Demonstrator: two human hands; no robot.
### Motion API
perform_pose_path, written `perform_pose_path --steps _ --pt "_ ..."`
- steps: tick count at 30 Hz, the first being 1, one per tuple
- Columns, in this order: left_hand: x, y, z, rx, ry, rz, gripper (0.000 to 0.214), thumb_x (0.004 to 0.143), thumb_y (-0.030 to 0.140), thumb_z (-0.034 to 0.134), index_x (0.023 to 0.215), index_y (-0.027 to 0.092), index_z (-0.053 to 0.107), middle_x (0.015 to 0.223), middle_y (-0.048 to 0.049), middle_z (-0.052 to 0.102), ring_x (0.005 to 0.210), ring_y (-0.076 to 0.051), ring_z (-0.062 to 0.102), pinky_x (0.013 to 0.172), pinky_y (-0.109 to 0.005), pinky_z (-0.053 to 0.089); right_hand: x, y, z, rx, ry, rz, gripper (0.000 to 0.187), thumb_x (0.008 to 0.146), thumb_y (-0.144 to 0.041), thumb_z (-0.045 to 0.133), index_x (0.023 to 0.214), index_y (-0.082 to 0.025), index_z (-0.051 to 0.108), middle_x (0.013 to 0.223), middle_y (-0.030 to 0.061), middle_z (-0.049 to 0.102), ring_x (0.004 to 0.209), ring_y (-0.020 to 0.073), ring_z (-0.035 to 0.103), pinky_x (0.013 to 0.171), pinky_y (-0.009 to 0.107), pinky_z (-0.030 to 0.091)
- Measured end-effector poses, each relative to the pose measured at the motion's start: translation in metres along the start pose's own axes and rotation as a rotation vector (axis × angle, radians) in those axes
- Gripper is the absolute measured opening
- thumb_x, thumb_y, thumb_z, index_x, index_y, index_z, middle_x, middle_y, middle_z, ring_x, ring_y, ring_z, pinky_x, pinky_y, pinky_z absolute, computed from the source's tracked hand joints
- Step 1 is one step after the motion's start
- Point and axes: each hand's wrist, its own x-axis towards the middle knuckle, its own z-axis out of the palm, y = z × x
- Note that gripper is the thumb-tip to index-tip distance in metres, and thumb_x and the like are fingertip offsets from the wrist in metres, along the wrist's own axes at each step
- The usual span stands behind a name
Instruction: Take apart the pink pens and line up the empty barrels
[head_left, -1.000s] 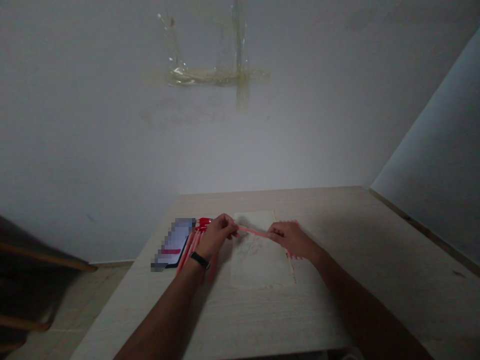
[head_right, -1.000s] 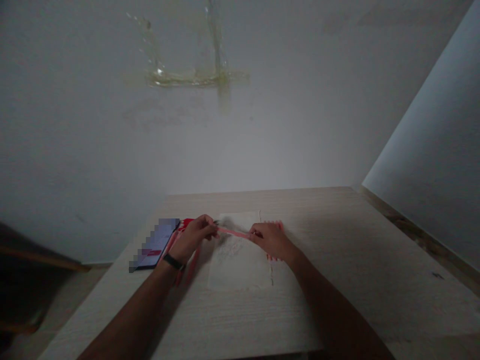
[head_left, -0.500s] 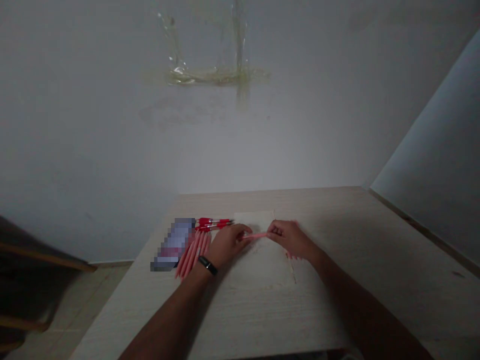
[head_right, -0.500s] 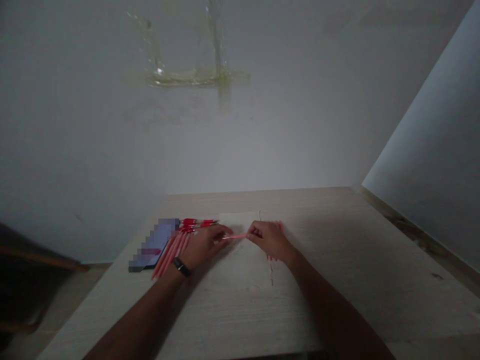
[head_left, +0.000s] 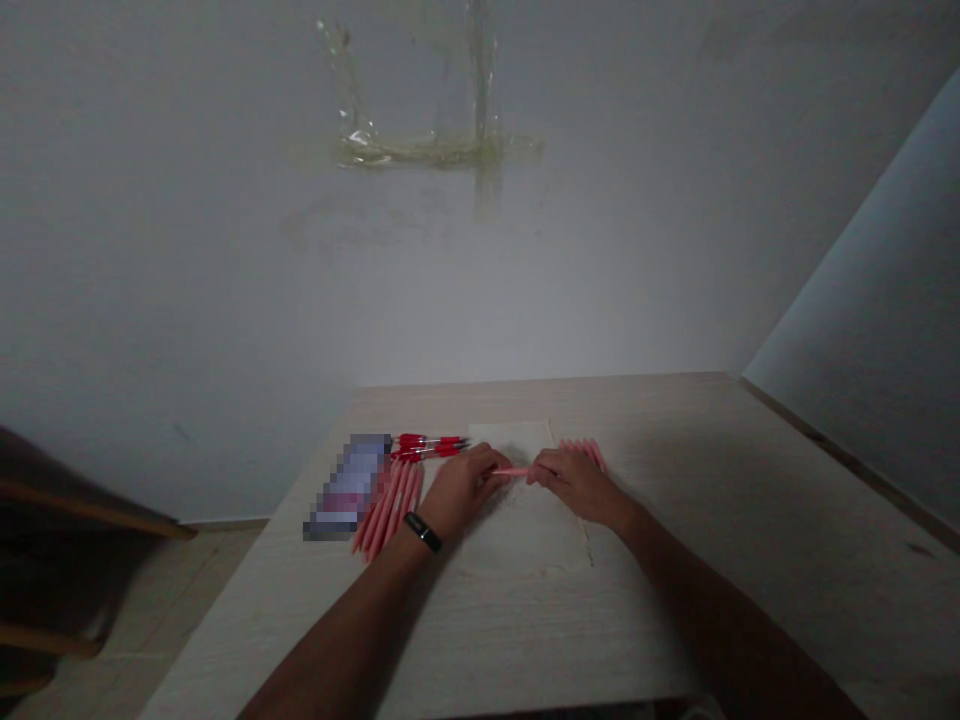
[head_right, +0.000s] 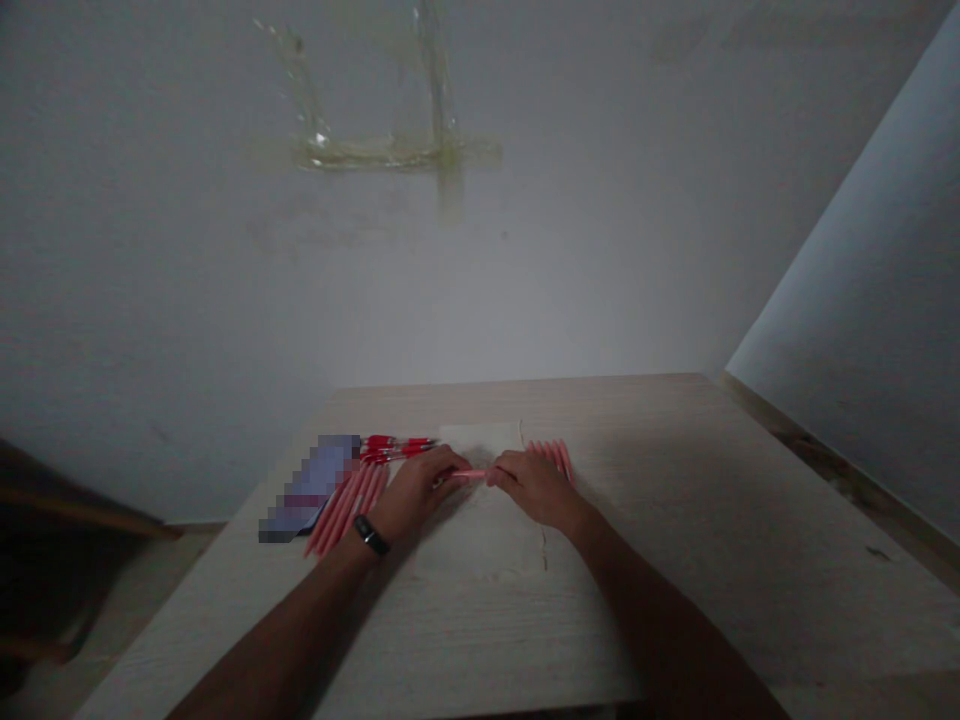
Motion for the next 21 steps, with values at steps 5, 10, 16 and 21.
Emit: perform_pose_path --steps 5,10,16,21 --pt "-0.0003 -0.0007 0.0008 -0.025 -0.028 0.005 0.025 0.096 0.036 0.052 0.095 0.019 0.070 0.093 -0.0063 0.069 0.084 -0.018 0.061 0.074 -0.026 0.042 0.0001 0.0032 0.0032 -0.019 -0.008 -0.031 0.039 0.103 -0.037 0.040 0.081 -0.020 0.068 0.083 0.0007 0.068 0.082 0.0152 0.060 0.084 0.028 0.037" --pt "-0.0005 -0.0027 0.0009 -0.037 -0.058 -0.015 0.022 0.095 0.032 0.054 0.097 0.018 0.071 0.094 -0.0064 0.072 0.085 -0.018 0.063 0.073 -0.025 0.042 0.0010 0.0056 0.0072 -0.097 0.003 -0.008 0.044 0.102 -0.044 0.040 0.076 -0.019 0.066 0.081 0.0009 0.068 0.079 0.0156 0.059 0.083 0.030 0.033" --pt "0.0001 -0.0019 0.0004 -0.035 -0.104 -0.030 0.027 0.096 0.031 0.050 0.095 0.016 0.072 0.085 -0.0059 0.072 0.076 -0.017 0.062 0.069 -0.024 0.041 0.0001 0.0043 0.0051 -0.192 0.052 -0.017 0.032 0.098 -0.045 0.050 0.083 -0.020 0.064 0.084 0.0005 0.067 0.076 0.0151 0.055 0.070 0.028 0.029" --pt "0.0012 -0.0038 0.0028 0.009 -0.047 -0.056 0.026 0.095 0.036 0.053 0.098 0.019 0.072 0.094 -0.0073 0.072 0.085 -0.019 0.063 0.073 -0.025 0.044 0.0011 0.0040 0.0018 -0.144 0.051 -0.052 0.027 0.095 -0.044 0.056 0.086 -0.021 0.066 0.083 -0.0004 0.066 0.075 0.0143 0.055 0.070 0.028 0.029"
